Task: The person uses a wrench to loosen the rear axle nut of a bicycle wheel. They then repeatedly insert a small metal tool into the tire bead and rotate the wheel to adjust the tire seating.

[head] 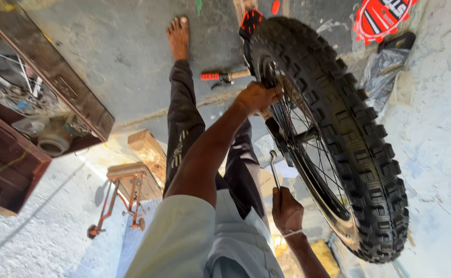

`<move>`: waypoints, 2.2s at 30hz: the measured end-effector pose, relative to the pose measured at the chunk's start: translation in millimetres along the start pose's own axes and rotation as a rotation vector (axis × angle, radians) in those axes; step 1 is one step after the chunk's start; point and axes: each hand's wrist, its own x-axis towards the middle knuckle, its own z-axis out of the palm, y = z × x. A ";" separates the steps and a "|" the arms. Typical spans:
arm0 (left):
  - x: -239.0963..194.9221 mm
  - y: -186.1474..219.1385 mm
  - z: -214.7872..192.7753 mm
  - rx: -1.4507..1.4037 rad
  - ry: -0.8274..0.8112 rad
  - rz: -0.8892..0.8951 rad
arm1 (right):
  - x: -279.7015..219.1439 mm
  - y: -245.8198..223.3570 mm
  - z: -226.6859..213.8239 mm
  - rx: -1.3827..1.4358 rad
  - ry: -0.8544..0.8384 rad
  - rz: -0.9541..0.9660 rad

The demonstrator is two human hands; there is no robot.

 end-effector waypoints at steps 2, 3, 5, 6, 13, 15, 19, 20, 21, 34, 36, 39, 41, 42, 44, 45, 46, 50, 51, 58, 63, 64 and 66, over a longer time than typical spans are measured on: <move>3.8 -12.5 -12.8 -0.098 0.109 -0.089 | 13.2 0.2 14.0 -0.005 0.115 -0.062; 0.9 1.4 -5.8 -0.193 0.148 -0.131 | 2.6 5.8 9.0 -0.035 0.142 -0.070; -4.5 12.0 0.9 -0.211 0.149 -0.114 | -2.7 22.0 12.0 -0.053 0.117 -0.137; -5.3 11.1 0.0 -0.216 0.152 -0.114 | 0.3 31.0 16.1 -0.057 0.101 -0.178; -5.3 7.4 -13.2 -1.018 -0.006 -0.266 | 12.0 46.4 60.6 0.002 0.205 0.004; -7.9 9.4 -15.0 -0.389 -0.084 -0.336 | 20.1 43.5 75.9 0.078 0.259 0.015; -14.2 9.6 -14.3 0.682 -0.006 0.110 | 22.8 41.5 80.9 0.053 0.358 0.011; -17.2 10.2 -12.3 0.552 0.029 0.119 | 17.3 41.0 70.9 0.024 0.289 0.066; -14.8 8.9 -14.1 0.427 0.069 0.132 | 15.7 39.7 57.4 -0.006 0.227 0.119; 2.2 -3.7 -1.8 0.256 0.021 0.089 | 32.7 -73.0 -95.3 1.734 -0.289 1.026; -4.1 -2.0 6.9 0.147 -0.162 -0.003 | 41.3 -77.3 -88.7 1.730 -0.288 1.106; -1.9 1.3 5.7 0.557 0.002 0.142 | 45.7 -76.6 -92.7 1.987 -0.401 0.987; -2.5 1.0 3.4 0.383 0.010 0.084 | 48.2 -72.7 -97.4 1.848 -0.432 1.025; -9.2 4.4 6.5 0.291 0.009 0.056 | 45.9 -72.7 -100.3 1.777 -0.444 1.050; 0.3 2.7 -1.9 0.662 0.005 0.149 | 52.3 -75.9 -104.4 1.659 -0.482 1.097; -4.1 3.2 -0.6 0.842 -0.005 0.184 | 51.7 -79.8 -106.1 1.594 -0.512 1.130; 0.9 1.2 -2.4 0.900 -0.071 0.162 | 49.7 -85.0 -104.5 1.626 -0.581 1.118; -5.2 0.4 7.6 0.750 -0.071 0.121 | 10.8 -104.7 -85.6 1.318 -0.758 0.991; 0.7 -1.6 5.0 0.631 0.008 0.133 | -1.1 -104.4 -79.1 1.144 -0.752 0.918; -3.0 -0.5 8.0 0.615 0.052 0.192 | -14.1 -5.4 6.8 -0.011 -0.034 -0.186; -7.3 -3.6 2.3 0.588 0.051 0.194 | 3.6 48.4 50.7 -0.018 0.191 -0.195; -8.6 -1.8 3.7 0.535 0.052 0.187 | 6.3 52.4 63.5 0.053 0.211 -0.139; -5.1 3.1 4.5 0.430 0.060 0.183 | 12.2 58.9 84.0 0.109 0.299 -0.056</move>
